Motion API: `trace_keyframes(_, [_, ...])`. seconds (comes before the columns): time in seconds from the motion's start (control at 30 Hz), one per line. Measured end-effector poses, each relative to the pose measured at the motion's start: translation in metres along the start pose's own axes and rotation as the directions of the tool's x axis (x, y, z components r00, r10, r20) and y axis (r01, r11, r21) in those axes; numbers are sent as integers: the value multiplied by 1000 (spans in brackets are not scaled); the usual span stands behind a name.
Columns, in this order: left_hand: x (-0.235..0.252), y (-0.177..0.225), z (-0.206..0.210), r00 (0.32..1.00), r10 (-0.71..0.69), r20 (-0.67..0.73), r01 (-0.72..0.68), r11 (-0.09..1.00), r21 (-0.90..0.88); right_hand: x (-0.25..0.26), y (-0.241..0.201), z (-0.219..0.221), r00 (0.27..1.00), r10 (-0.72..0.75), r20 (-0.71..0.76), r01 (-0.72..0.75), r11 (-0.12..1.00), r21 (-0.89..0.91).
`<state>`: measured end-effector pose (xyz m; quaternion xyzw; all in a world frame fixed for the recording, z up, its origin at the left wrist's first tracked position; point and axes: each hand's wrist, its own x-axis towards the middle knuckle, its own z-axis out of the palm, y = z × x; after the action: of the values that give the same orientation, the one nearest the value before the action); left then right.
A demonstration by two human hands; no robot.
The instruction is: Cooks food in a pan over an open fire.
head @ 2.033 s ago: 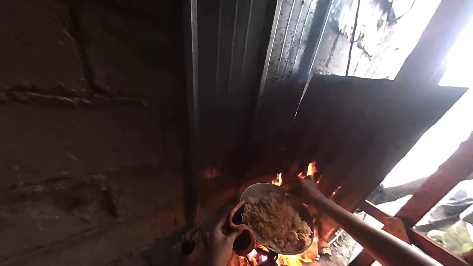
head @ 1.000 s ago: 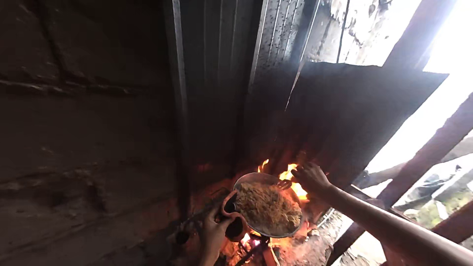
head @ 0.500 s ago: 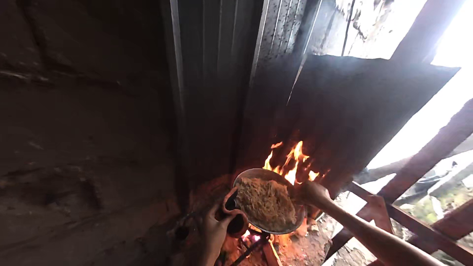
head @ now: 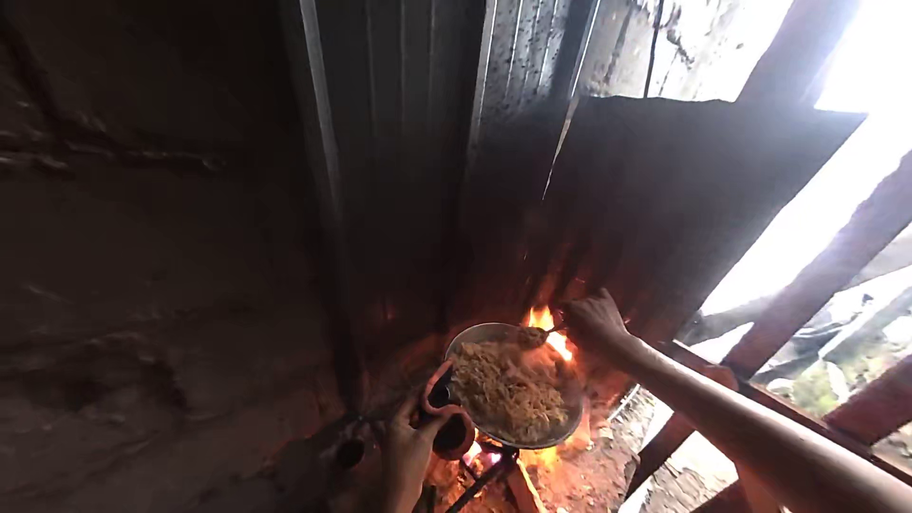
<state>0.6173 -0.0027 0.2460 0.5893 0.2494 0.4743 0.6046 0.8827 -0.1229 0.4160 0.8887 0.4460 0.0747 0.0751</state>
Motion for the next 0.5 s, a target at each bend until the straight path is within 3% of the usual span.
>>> trace_keyframes(0.13, [-2,5,1,1000,-15,-9,15,1000,8,9,20,36,997,-8,-79,2,997,-76])
trace_keyframes(0.23, [-2,3,0,1000,2,-4,-2,1000,25,0,19,70,998,49,-48,-52,996,-75])
trace_keyframes(0.37, [-2,-1,0,1000,8,-8,-8,1000,25,-5,8,101,975,144,169,-180,959,219])
trace_keyframes(0.43, [0,-1,0,1000,28,1,-28,1000,13,-1,11,95,977,150,153,-189,939,286])
trace_keyframes(0.5, [1,-2,0,1000,28,-1,-28,1000,-5,-1,11,74,980,150,128,-178,954,242])
